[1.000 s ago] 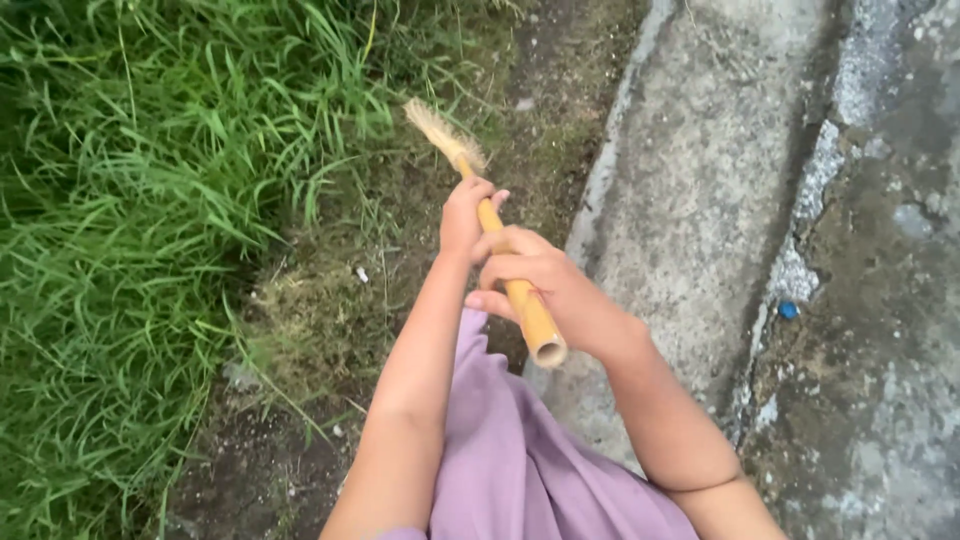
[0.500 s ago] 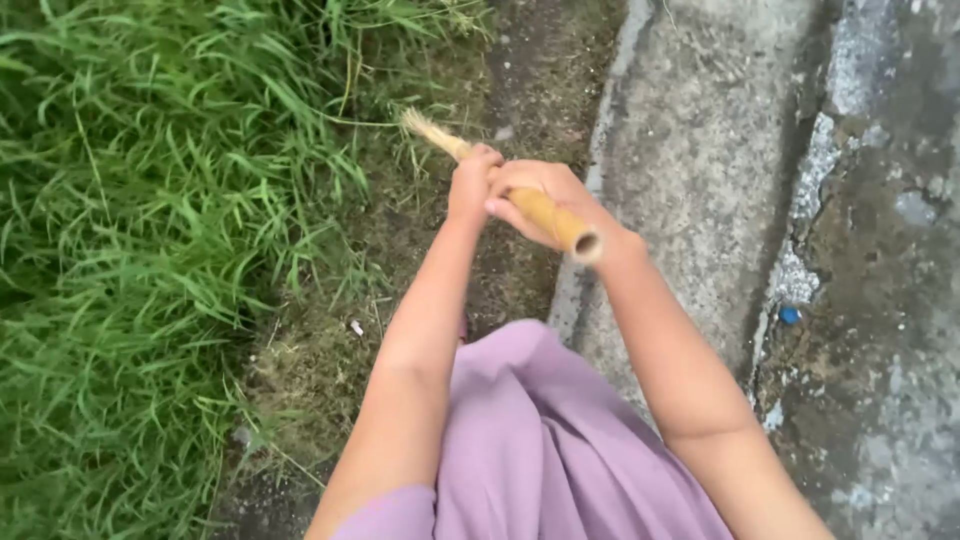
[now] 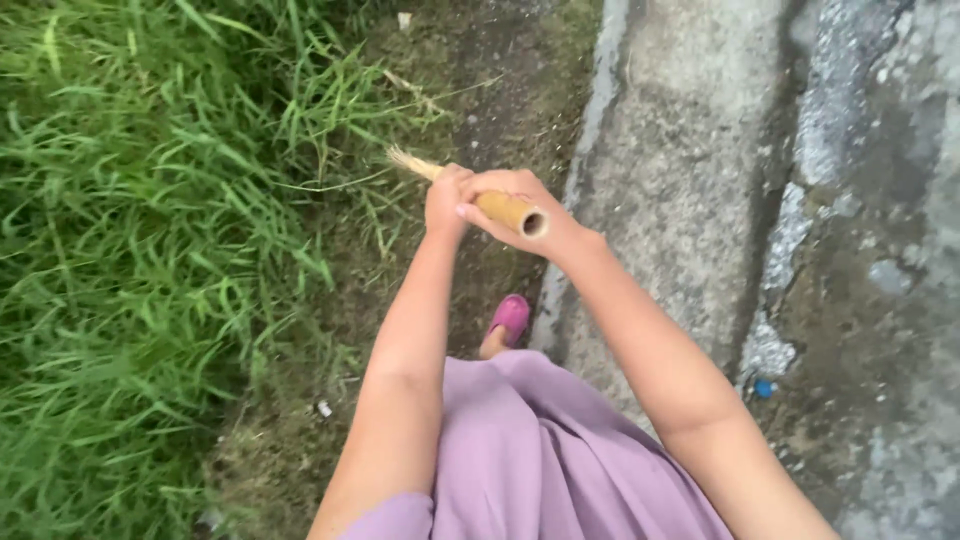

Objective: Sweeping a concrete outdoor walkway with a broom to clear dirt and debris.

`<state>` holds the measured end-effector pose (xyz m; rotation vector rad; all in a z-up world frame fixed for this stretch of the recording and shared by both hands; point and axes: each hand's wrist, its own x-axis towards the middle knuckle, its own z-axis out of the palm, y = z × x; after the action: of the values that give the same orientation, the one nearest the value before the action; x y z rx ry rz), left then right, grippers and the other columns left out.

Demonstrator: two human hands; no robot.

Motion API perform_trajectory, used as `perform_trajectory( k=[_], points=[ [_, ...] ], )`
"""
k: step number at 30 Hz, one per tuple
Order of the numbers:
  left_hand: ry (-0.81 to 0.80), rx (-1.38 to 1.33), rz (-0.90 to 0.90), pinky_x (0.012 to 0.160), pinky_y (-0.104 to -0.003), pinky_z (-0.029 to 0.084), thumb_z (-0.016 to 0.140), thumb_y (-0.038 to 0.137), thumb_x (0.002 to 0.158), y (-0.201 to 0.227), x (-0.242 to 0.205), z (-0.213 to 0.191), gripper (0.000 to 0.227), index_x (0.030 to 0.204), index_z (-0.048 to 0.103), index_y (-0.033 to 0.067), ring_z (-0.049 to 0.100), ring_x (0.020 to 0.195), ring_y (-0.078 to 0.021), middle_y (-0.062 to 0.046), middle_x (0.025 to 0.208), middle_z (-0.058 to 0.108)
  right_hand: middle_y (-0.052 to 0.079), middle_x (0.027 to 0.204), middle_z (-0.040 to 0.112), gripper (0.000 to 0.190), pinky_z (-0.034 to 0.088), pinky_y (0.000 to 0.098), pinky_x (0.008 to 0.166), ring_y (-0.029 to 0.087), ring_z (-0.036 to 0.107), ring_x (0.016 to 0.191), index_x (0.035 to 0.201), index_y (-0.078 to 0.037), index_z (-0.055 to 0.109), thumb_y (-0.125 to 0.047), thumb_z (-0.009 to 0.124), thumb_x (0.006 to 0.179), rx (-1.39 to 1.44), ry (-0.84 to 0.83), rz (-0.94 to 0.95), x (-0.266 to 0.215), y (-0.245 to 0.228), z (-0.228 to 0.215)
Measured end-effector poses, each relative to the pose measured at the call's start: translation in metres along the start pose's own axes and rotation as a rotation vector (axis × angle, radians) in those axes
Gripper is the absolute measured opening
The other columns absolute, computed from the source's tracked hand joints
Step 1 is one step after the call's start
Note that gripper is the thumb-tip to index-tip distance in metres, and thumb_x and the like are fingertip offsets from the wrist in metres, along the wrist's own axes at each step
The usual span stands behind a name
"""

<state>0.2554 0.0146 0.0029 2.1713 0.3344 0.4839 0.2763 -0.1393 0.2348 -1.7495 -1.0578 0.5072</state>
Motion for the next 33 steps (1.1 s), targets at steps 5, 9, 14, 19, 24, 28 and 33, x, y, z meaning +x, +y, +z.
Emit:
perform_trajectory(
  k=[5,9,14,19,24,28,33],
  points=[
    [-0.023,0.109,0.015,0.078,-0.039,0.055,0.063,0.021,0.085,0.014,0.078,0.023,0.014,0.087,0.073,0.0116,0.068,0.089,-0.0306,-0.011,0.089,0.069,0.006,0.09,0.072,0.014,0.056,0.0301,0.075,0.015,0.068,0.08,0.098,-0.005,0.068,-0.015,0.076,0.094,-0.022,-0.057,-0.07,0.054,0.025,-0.066],
    [-0.022,0.126,-0.052,0.074,-0.041,0.055,0.065,0.022,0.083,-0.009,0.127,0.043,0.014,0.085,0.074,0.011,0.069,0.086,-0.0312,-0.012,0.089,0.069,0.007,0.089,0.071,0.014,0.056,0.0301,0.076,0.015,0.066,0.078,0.101,-0.005,0.069,-0.014,0.077,0.093,-0.017,-0.088,-0.073,0.093,0.038,-0.101],
    [0.18,-0.137,-0.012,0.081,-0.042,0.054,0.059,0.02,0.092,-0.016,0.176,0.061,0.019,0.088,0.071,0.0072,0.069,0.09,-0.0331,-0.013,0.092,0.071,0.006,0.1,0.072,0.028,0.055,0.0318,0.086,0.015,0.067,0.093,0.107,-0.006,0.066,0.0,0.065,0.08,0.051,-0.22,-0.217,0.149,0.07,-0.143],
    [0.086,-0.055,-0.108,0.08,-0.044,0.053,0.06,0.02,0.093,-0.016,0.252,0.092,0.02,0.09,0.075,0.007,0.066,0.089,-0.0366,-0.016,0.09,0.068,0.0,0.098,0.075,0.016,0.054,0.0297,0.083,0.011,0.068,0.092,0.103,-0.01,0.072,-0.006,0.066,0.089,0.051,-0.311,0.037,0.219,0.131,-0.2],
    [0.01,-0.102,-0.127,0.081,-0.045,0.054,0.063,0.018,0.081,-0.024,0.343,0.123,0.016,0.087,0.074,0.0077,0.068,0.087,-0.0352,-0.015,0.087,0.069,0.002,0.092,0.074,0.016,0.054,0.0299,0.081,0.011,0.067,0.089,0.099,-0.011,0.077,-0.004,0.066,0.089,-0.005,-0.439,0.186,0.304,0.18,-0.259],
    [-0.158,0.012,-0.209,0.084,-0.045,0.055,0.064,0.021,0.089,-0.026,0.402,0.133,0.015,0.093,0.073,0.0087,0.069,0.098,-0.0358,-0.014,0.098,0.071,0.001,0.097,0.077,0.02,0.057,0.0311,0.081,0.014,0.072,0.091,0.1,-0.012,0.076,-0.003,0.06,0.092,-0.074,-0.469,0.265,0.352,0.175,-0.286],
    [-0.132,-0.062,-0.241,0.087,-0.041,0.056,0.066,0.02,0.085,-0.059,0.468,0.156,0.014,0.094,0.075,0.0136,0.071,0.1,-0.033,-0.011,0.106,0.071,0.005,0.101,0.068,0.03,0.059,0.037,0.071,0.022,0.069,0.088,0.099,-0.013,0.074,0.004,0.056,0.082,-0.335,-0.532,0.378,0.388,0.197,-0.299]
  ],
)
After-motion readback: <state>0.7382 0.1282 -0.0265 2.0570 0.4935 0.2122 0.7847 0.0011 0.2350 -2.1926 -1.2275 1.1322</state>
